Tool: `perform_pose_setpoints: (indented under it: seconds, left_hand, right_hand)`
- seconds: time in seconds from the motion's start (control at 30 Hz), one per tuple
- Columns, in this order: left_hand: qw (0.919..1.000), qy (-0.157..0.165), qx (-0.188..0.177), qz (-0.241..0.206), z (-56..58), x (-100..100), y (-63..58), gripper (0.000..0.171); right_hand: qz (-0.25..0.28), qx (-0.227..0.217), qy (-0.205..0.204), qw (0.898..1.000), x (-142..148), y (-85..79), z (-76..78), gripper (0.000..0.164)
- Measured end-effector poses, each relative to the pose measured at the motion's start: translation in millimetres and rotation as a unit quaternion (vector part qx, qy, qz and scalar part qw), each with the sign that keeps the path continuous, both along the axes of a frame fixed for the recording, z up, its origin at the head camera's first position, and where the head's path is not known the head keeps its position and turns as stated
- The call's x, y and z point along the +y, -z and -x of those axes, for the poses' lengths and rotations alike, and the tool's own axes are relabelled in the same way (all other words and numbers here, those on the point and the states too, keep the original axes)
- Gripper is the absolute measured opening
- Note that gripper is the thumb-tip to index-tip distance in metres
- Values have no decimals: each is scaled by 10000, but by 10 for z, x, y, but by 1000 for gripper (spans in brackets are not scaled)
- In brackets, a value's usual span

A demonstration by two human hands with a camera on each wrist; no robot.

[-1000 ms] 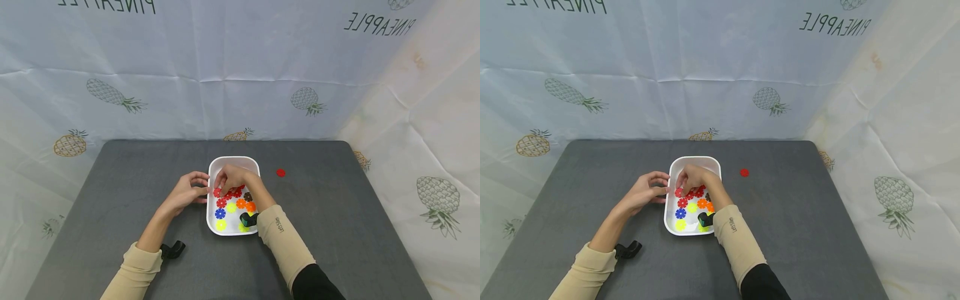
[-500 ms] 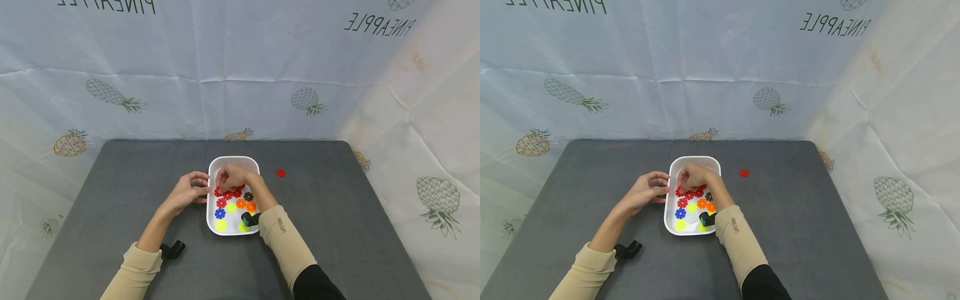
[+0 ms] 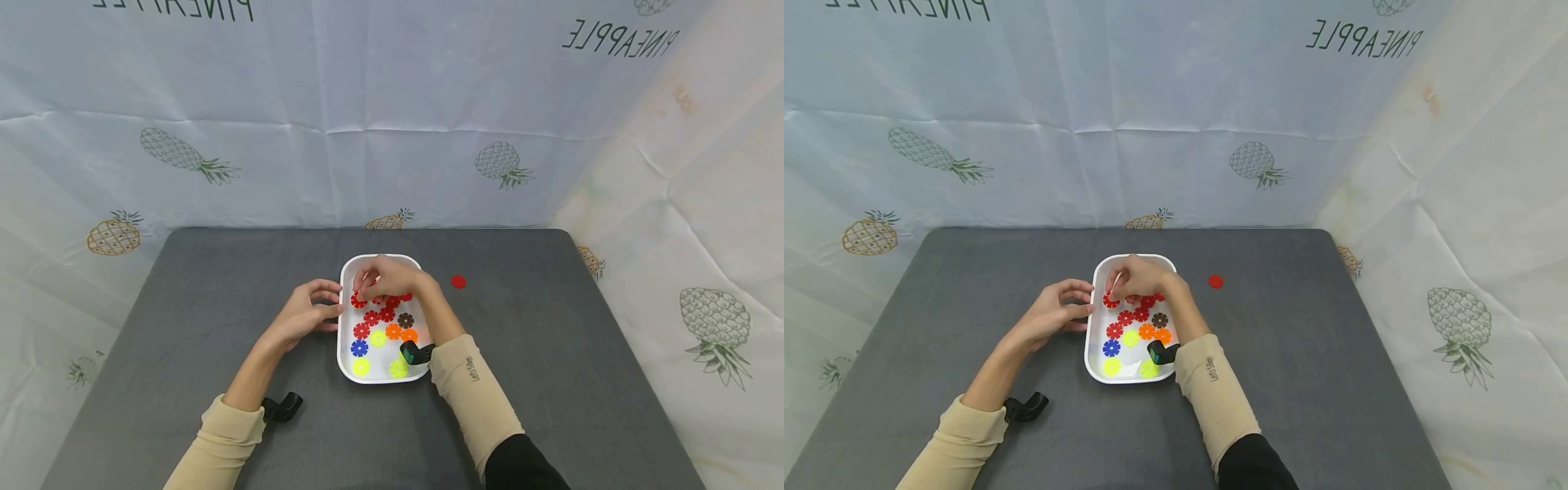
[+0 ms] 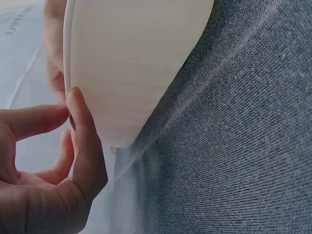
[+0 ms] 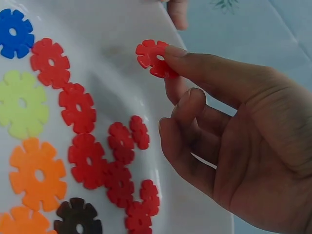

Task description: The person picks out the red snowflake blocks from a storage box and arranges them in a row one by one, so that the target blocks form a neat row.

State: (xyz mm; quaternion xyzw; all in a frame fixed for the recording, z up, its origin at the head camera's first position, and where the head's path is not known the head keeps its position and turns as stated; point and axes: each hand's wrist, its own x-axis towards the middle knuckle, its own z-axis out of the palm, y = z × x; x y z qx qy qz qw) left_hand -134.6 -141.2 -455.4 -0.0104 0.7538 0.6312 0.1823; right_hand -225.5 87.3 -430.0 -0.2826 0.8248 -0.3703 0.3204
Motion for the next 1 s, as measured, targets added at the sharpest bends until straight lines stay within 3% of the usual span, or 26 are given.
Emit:
perform_pose_setpoints:
  seconds: [0.27, 0.57, 1.0]
  left_hand:
    - [10000, -5, -36, 28, 0, -1, -2, 49]
    - [10000, -32, -2, 0, -3, -2, 3, 48]
    - [10000, -23, 5, 57, 2, 0, -3, 48]
  right_hand:
    - [434, 323, 269, 9982, 173, -85, 30, 13]
    - [963, 284, 809, 9917, 518, -159, 31, 16]
    - [899, 423, 1791, 9788, 1188, -247, 64, 17]
